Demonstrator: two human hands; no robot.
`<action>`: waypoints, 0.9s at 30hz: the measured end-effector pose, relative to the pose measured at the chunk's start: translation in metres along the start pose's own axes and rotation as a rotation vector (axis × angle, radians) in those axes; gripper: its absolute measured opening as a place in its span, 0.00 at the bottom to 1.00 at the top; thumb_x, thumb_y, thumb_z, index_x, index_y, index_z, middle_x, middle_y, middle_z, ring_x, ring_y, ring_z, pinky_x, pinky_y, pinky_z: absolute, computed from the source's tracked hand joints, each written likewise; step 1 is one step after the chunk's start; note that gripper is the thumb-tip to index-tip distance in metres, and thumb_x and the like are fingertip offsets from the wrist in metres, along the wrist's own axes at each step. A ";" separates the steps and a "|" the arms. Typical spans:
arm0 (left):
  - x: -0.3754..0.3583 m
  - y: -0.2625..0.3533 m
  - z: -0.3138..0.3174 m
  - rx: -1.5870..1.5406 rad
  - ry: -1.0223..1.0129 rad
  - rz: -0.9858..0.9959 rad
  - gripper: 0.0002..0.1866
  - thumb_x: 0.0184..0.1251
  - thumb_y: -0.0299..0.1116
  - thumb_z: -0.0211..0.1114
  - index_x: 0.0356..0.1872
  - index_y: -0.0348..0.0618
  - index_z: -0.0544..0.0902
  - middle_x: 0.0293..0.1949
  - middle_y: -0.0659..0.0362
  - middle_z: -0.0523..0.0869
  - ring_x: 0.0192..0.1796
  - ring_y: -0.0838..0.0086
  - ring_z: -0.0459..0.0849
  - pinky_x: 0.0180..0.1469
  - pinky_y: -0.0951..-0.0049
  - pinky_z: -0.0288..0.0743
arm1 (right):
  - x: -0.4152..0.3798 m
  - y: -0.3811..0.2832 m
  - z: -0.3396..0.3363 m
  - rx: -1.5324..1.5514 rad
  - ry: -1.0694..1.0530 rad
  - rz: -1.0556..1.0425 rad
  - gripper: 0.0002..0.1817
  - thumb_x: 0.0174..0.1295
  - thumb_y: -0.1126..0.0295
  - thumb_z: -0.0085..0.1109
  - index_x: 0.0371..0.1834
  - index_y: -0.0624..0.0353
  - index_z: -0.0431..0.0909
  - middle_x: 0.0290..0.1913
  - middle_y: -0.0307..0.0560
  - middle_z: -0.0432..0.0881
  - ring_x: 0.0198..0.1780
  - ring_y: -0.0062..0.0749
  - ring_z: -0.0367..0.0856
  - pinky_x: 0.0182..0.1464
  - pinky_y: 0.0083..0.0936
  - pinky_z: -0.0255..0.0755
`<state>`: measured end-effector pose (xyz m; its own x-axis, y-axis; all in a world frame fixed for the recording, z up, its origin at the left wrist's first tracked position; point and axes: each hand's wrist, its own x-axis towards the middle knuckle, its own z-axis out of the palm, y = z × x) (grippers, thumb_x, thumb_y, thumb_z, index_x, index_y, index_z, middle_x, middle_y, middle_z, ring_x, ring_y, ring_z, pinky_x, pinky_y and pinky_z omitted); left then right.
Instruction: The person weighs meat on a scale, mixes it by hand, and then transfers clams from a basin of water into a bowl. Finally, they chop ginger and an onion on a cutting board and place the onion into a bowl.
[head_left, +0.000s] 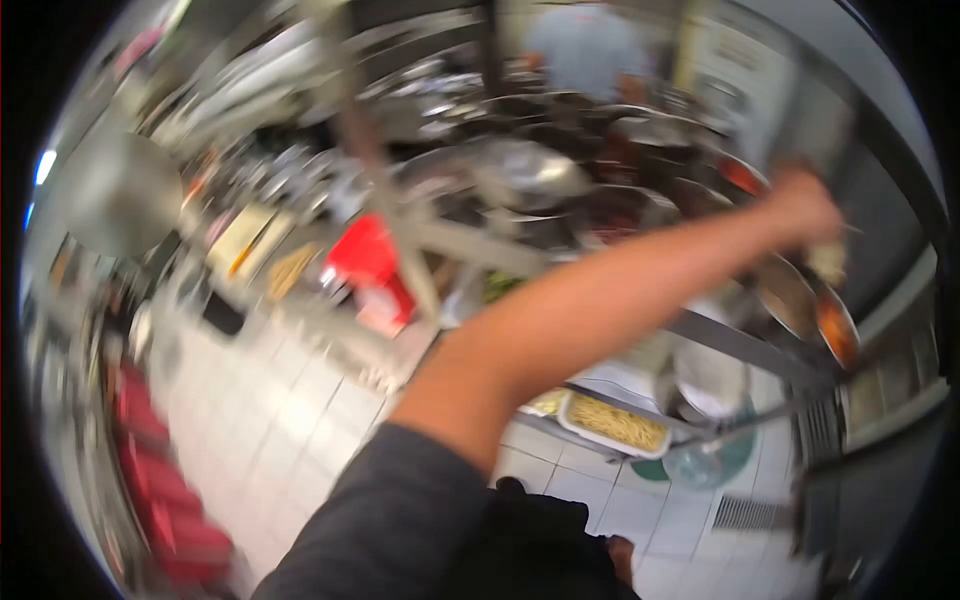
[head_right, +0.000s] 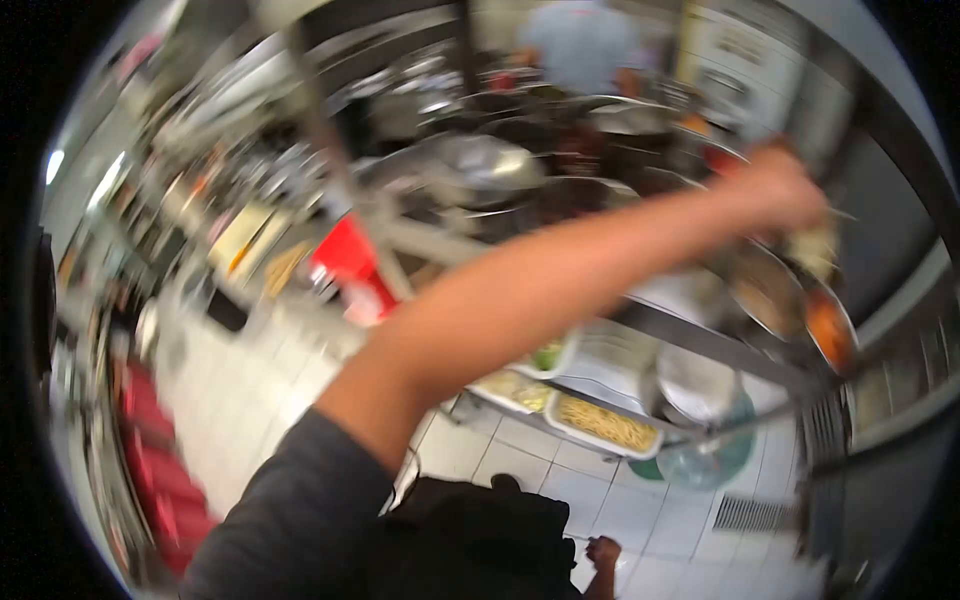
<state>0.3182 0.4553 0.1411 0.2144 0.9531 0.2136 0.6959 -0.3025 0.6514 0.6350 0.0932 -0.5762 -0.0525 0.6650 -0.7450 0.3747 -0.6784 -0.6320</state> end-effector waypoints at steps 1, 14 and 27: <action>0.057 -0.016 0.040 0.146 0.248 0.260 0.15 0.58 0.42 0.68 0.31 0.39 0.87 0.31 0.49 0.88 0.33 0.64 0.88 0.36 0.63 0.84 | 0.020 0.019 -0.002 0.093 0.017 0.072 0.12 0.58 0.63 0.65 0.20 0.54 0.79 0.21 0.41 0.81 0.17 0.34 0.78 0.20 0.32 0.73; -0.266 -0.057 -0.060 -1.624 0.128 0.022 0.06 0.55 0.18 0.68 0.33 0.28 0.81 0.21 0.53 0.82 0.19 0.76 0.77 0.20 0.74 0.67 | 0.064 -0.125 0.076 -0.873 -0.275 -0.270 0.05 0.50 0.64 0.63 0.25 0.50 0.80 0.26 0.43 0.80 0.29 0.42 0.81 0.29 0.41 0.73; -0.682 -0.281 -0.264 -1.429 0.801 -0.325 0.09 0.66 0.28 0.69 0.44 0.34 0.85 0.39 0.59 0.87 0.36 0.81 0.79 0.37 0.78 0.70 | 0.049 -0.218 0.400 -1.149 -0.657 -0.764 0.12 0.54 0.65 0.59 0.19 0.58 0.85 0.19 0.45 0.84 0.20 0.29 0.83 0.27 0.29 0.77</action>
<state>-0.2044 -0.1124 0.0050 -0.4987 0.8650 -0.0549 -0.6022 -0.3002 0.7398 0.1802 0.1486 -0.5599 -0.8324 0.2706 -0.4836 0.5448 0.5593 -0.6248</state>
